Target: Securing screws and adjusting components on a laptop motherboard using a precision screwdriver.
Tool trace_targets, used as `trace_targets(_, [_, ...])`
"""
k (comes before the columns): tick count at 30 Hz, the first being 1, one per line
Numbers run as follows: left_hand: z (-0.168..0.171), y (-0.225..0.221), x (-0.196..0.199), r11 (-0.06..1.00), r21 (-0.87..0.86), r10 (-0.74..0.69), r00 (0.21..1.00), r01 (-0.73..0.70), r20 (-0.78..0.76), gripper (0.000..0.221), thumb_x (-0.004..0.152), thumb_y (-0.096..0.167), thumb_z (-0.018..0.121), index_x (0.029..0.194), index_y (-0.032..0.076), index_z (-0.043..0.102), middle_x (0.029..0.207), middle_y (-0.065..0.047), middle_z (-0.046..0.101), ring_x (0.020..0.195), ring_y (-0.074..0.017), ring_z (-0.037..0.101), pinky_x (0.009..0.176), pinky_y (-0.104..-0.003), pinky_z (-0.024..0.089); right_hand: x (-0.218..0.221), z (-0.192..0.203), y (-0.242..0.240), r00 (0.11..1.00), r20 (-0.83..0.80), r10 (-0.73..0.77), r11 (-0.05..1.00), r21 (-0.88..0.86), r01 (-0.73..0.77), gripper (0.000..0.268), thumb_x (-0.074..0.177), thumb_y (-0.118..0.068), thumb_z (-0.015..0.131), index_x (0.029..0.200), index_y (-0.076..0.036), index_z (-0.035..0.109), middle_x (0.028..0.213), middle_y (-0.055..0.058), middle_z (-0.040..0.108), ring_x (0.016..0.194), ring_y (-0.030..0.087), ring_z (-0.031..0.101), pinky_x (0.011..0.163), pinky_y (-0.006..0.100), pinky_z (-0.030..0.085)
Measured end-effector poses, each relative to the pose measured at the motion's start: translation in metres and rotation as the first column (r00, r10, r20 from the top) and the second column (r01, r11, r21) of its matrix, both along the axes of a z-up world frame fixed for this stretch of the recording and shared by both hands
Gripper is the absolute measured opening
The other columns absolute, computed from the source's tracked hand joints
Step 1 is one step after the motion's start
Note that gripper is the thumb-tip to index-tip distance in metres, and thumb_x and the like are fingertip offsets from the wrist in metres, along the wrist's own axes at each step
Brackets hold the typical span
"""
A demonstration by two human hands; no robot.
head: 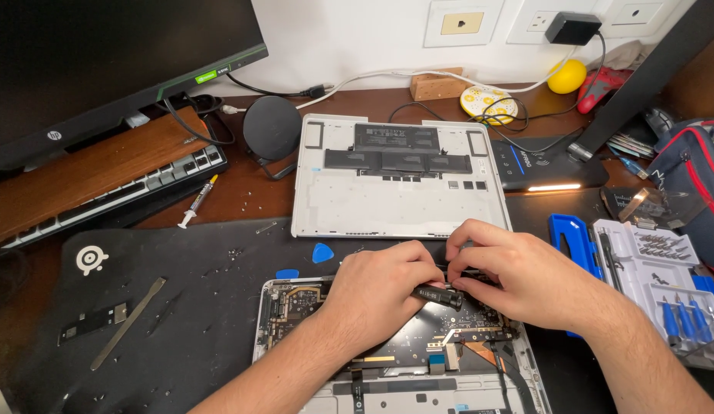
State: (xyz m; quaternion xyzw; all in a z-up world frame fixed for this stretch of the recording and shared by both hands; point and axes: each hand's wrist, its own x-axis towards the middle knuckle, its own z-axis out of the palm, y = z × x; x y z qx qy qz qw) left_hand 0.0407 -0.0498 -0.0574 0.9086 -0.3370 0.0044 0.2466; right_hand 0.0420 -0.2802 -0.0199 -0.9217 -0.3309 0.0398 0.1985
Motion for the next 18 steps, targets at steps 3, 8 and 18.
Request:
trace_targets(3, [-0.001, -0.001, 0.002, 1.000, -0.016, 0.000, 1.000, 0.000, -0.003, 0.027, 0.084, 0.013, 0.061, 0.103, 0.025, 0.076, 0.100, 0.013, 0.065, 0.076, -0.0215, 0.065, 0.049, -0.044, 0.047, -0.001, 0.000, 0.000, 1.000, -0.003, 0.001, 1.000, -0.018, -0.001, 0.011, 0.092, -0.021, 0.066, 0.086, -0.021, 0.075, 0.108, -0.012, 0.064, 0.058, 0.012, 0.061, 0.057, 0.032, 0.052])
trace_targets(8, [-0.002, -0.004, 0.004, 1.000, -0.009, 0.029, 0.999, -0.030, -0.029, 0.032, 0.081, 0.012, 0.060, 0.104, 0.027, 0.076, 0.100, 0.014, 0.066, 0.079, -0.0220, 0.066, 0.053, -0.046, 0.049, -0.001, -0.003, 0.000, 0.997, 0.065, 0.036, 0.999, -0.022, -0.034, 0.009, 0.090, -0.018, 0.067, 0.087, -0.019, 0.075, 0.106, -0.009, 0.062, 0.059, 0.015, 0.062, 0.055, 0.033, 0.051])
trace_targets(18, [0.008, -0.004, 0.003, 0.995, -0.038, 0.082, 0.988, -0.087, -0.128, 0.031, 0.083, 0.012, 0.059, 0.101, 0.027, 0.079, 0.101, 0.016, 0.069, 0.085, -0.0173, 0.067, 0.061, -0.042, 0.051, -0.004, -0.008, 0.003, 0.975, 0.216, 0.051, 0.997, -0.066, -0.038, 0.003, 0.081, -0.011, 0.064, 0.082, -0.013, 0.067, 0.103, -0.005, 0.059, 0.053, 0.021, 0.057, 0.048, 0.038, 0.047])
